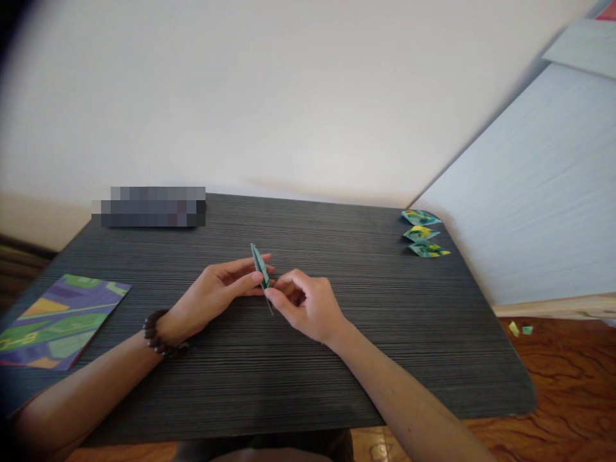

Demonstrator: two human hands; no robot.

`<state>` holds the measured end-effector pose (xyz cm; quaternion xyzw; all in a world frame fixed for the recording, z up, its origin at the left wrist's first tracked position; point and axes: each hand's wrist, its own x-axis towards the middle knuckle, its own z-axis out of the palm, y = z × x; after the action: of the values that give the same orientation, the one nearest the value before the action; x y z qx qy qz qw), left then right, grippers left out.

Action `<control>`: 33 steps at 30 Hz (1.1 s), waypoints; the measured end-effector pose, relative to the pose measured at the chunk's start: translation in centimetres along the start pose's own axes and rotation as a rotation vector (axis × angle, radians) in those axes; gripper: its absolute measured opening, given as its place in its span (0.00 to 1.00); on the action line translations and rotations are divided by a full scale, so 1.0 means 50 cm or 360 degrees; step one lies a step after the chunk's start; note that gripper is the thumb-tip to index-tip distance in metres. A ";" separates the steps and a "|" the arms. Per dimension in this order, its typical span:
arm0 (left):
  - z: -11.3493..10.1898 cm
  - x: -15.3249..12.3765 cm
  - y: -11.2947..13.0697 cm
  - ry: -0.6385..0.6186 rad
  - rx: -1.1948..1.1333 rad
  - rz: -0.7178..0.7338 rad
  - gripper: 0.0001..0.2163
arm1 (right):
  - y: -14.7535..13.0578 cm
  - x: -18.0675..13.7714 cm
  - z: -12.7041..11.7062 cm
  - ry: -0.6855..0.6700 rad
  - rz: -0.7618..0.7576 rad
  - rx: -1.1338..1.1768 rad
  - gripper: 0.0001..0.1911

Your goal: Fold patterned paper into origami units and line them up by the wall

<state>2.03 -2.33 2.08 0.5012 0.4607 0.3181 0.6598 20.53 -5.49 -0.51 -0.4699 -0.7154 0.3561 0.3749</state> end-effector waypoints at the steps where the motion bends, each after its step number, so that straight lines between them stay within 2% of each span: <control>1: -0.001 0.001 -0.001 -0.0013 0.0024 0.0013 0.20 | -0.001 0.000 -0.001 -0.0020 0.0015 0.0010 0.09; 4: -0.005 0.001 -0.007 -0.0037 0.0124 0.0067 0.20 | -0.003 0.001 -0.001 0.0021 0.0028 -0.0138 0.07; 7: -0.004 0.000 -0.016 -0.0017 0.0280 0.0189 0.21 | -0.008 0.001 0.002 0.0108 0.0065 -0.0543 0.06; 11: -0.001 -0.005 -0.027 -0.0057 0.0478 0.0404 0.21 | -0.013 0.005 0.004 0.0067 0.0147 -0.0907 0.11; 15: 0.000 -0.010 -0.029 -0.0018 0.0673 0.0473 0.19 | -0.011 0.010 -0.002 -0.0042 0.0206 -0.0787 0.13; 20: 0.006 -0.011 -0.026 0.0140 0.0957 0.0527 0.16 | -0.014 0.010 0.000 -0.0124 0.0175 -0.0682 0.17; 24: 0.011 -0.010 -0.026 0.0273 0.1116 0.0592 0.14 | -0.014 0.005 0.010 -0.0048 0.0161 -0.0794 0.16; 27: 0.010 -0.010 -0.026 0.0292 0.1085 0.0639 0.12 | -0.007 0.002 0.014 0.0010 0.0143 -0.0848 0.14; 31: 0.007 -0.012 -0.025 0.0296 0.1005 0.0629 0.13 | 0.001 0.002 0.014 0.0115 0.0107 -0.0623 0.04; 33: 0.004 -0.012 -0.025 0.0285 0.1014 0.0566 0.14 | 0.002 0.002 0.012 0.0147 0.0071 -0.0475 0.08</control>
<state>1.94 -3.30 1.09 0.7238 0.4982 0.3109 0.3623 20.01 -5.47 -0.88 -0.5521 -0.7317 0.2322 0.3254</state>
